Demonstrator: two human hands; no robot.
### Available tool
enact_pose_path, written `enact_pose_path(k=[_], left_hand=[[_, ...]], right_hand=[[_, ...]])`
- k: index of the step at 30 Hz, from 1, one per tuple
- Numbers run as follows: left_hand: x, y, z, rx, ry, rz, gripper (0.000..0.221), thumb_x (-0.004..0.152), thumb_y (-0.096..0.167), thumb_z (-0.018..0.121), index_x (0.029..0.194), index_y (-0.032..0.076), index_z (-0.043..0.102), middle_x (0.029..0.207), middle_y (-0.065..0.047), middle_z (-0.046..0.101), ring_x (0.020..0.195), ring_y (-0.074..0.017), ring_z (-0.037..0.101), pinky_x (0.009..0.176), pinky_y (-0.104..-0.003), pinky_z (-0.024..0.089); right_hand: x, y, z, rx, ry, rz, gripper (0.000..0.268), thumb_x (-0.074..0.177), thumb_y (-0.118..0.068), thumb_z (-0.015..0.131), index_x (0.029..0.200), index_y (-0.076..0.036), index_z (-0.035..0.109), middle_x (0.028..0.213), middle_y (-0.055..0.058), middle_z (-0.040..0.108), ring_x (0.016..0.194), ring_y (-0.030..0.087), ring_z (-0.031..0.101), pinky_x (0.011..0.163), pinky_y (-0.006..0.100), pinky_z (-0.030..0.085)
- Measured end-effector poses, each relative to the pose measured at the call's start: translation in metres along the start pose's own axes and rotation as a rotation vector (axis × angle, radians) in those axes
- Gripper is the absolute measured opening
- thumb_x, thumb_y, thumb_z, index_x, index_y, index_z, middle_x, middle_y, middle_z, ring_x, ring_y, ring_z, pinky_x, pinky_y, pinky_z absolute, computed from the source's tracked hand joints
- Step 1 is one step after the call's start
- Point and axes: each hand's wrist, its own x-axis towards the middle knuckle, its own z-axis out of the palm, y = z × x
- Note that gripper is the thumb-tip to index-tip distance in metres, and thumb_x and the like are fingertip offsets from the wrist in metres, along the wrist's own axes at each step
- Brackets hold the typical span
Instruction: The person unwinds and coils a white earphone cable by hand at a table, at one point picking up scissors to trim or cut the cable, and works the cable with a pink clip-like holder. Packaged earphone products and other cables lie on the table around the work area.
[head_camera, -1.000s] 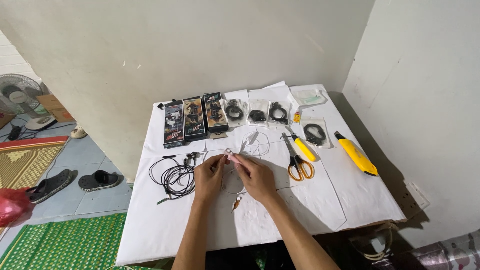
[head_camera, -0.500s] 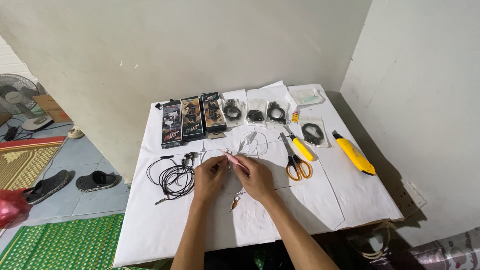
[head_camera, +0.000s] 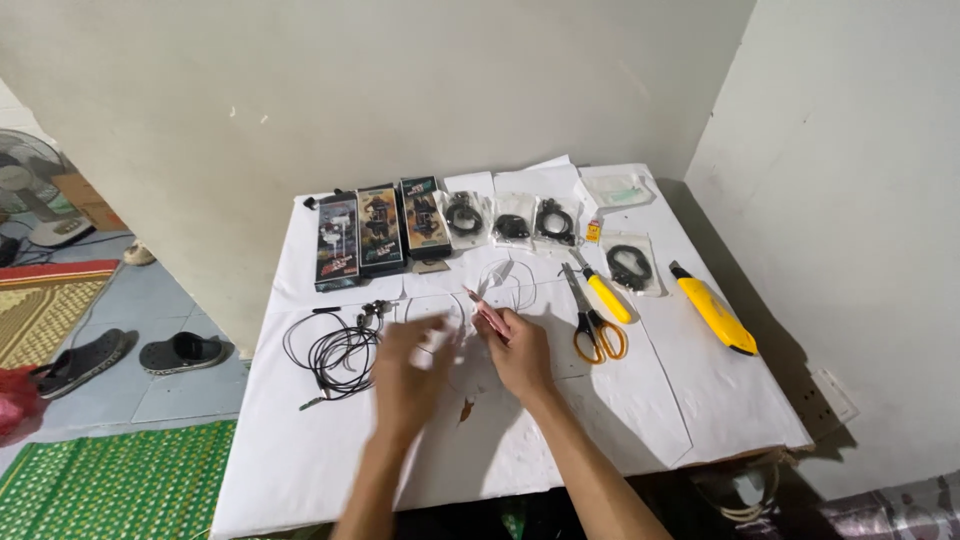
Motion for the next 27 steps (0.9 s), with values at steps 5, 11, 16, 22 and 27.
enact_pose_path(k=[5,11,16,22,27], left_hand=[[0.034,0.041,-0.074,-0.184,0.229,-0.115,0.04,0.07,-0.01,0.061,0.107,0.001,0.069,0.08,-0.008,0.061,0.064,-0.0138,0.039,0.058,-0.031,0.03],[0.013,0.027,-0.074,-0.227,0.271,-0.206,0.035,0.075,-0.006,0.058,0.108,0.003,0.067,0.083,-0.007,0.06,0.068,-0.0133,0.041,0.061,-0.03,0.033],[0.024,0.019,-0.1,-0.219,0.336,-0.201,0.031,0.08,-0.002,0.055,0.108,0.005,0.065,0.086,-0.006,0.06,0.071,-0.0129,0.043,0.064,-0.03,0.035],[0.035,0.008,-0.085,-0.29,0.377,-0.208,0.026,0.086,0.003,0.051,0.109,0.008,0.064,0.089,-0.004,0.059,0.074,-0.0124,0.045,0.067,-0.029,0.038],[0.041,0.019,-0.088,-0.329,0.403,-0.199,0.022,0.091,0.007,0.048,0.109,0.01,0.062,0.091,-0.003,0.059,0.077,-0.012,0.047,0.07,-0.029,0.04]], right_hand=[[-0.004,-0.015,-0.005,-0.068,-0.037,-0.078,0.032,0.091,-0.04,0.072,0.083,-0.01,0.07,0.063,0.016,0.067,0.064,0.033,0.07,0.06,0.039,0.053],[-0.006,0.002,-0.004,-0.052,-0.037,-0.177,0.016,0.089,-0.027,0.077,0.086,-0.012,0.072,0.071,0.012,0.073,0.069,0.029,0.073,0.06,0.035,0.054],[-0.007,-0.02,-0.004,-0.054,-0.04,-0.179,0.021,0.09,-0.032,0.077,0.087,-0.012,0.073,0.067,0.014,0.069,0.062,0.028,0.068,0.058,0.036,0.051],[-0.01,-0.021,-0.007,-0.014,-0.066,-0.145,0.016,0.09,-0.029,0.077,0.088,-0.013,0.075,0.063,0.013,0.067,0.057,0.021,0.062,0.054,0.033,0.049],[-0.012,-0.022,-0.01,-0.053,-0.065,-0.128,0.017,0.089,-0.032,0.077,0.089,-0.015,0.076,0.06,0.01,0.066,0.056,0.019,0.061,0.056,0.031,0.049]])
